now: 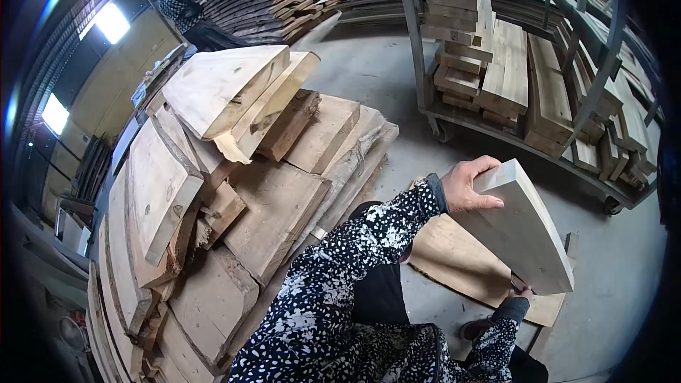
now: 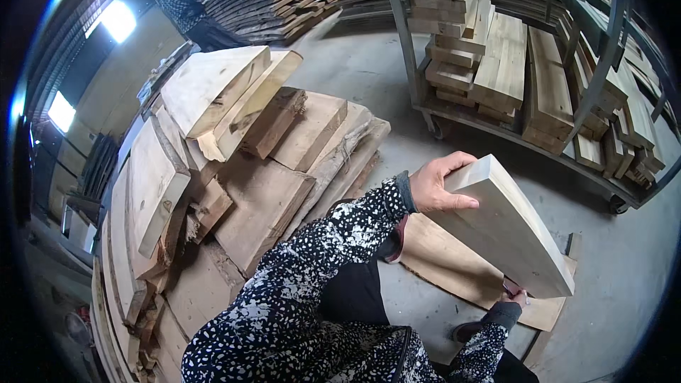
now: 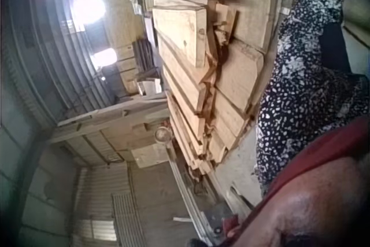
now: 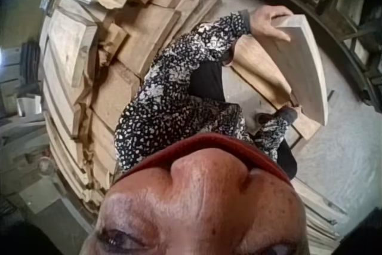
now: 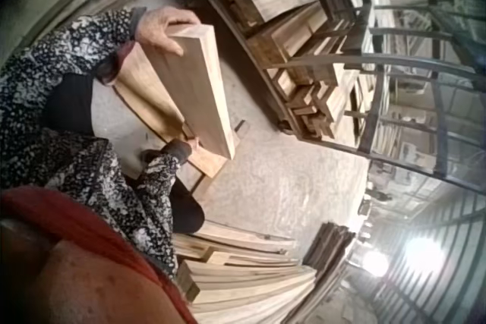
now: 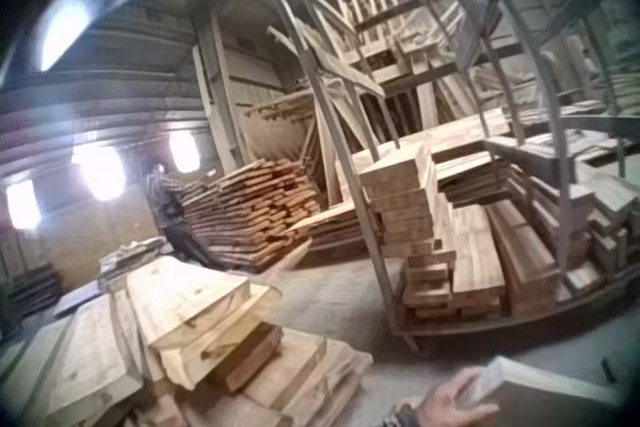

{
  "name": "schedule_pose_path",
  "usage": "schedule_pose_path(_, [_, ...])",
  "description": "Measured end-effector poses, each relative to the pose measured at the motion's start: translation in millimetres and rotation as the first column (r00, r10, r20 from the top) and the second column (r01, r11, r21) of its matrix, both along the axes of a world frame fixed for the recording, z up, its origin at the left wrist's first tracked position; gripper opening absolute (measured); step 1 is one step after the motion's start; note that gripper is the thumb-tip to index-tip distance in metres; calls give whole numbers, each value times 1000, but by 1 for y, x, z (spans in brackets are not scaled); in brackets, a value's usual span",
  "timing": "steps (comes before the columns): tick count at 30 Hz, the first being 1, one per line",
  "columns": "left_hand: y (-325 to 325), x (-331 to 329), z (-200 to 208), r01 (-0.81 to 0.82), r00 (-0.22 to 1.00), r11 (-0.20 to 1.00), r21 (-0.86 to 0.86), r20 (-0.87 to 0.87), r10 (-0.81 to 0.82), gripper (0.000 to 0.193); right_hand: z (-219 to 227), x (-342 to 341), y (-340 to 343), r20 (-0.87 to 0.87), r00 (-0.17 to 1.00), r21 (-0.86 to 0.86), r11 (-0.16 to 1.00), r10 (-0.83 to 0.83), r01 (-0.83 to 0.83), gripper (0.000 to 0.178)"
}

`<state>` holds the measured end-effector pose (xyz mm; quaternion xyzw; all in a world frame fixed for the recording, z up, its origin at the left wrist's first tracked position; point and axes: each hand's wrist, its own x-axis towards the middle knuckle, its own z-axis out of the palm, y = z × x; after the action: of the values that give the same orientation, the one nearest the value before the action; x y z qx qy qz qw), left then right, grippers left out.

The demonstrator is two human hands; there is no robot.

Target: The recorder is sanding wooden planks using a sanding block on a low work surface in a woodworking factory.

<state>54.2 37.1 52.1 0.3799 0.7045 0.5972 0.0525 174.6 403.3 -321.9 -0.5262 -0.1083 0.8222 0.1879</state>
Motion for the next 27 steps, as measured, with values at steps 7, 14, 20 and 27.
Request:
schedule_pose_path(7, [-12,1,-2,-14,999,999,-38,48,16,53,128,18,12,391,808,916,99,-441,-389,35])
schedule_pose_path(14, [-7,3,-3,-42,999,996,-76,-33,40,57,234,-18,-45,438,833,892,-279,338,-356,36])
schedule_pose_path(20, [-4,3,-8,-87,994,996,10,-68,87,56,394,-38,-198,288,578,913,-401,763,74,36])
schedule_pose_path(27, [-4,-3,-19,-105,988,991,80,-104,113,56,388,-56,-178,391,471,870,-484,791,92,39])
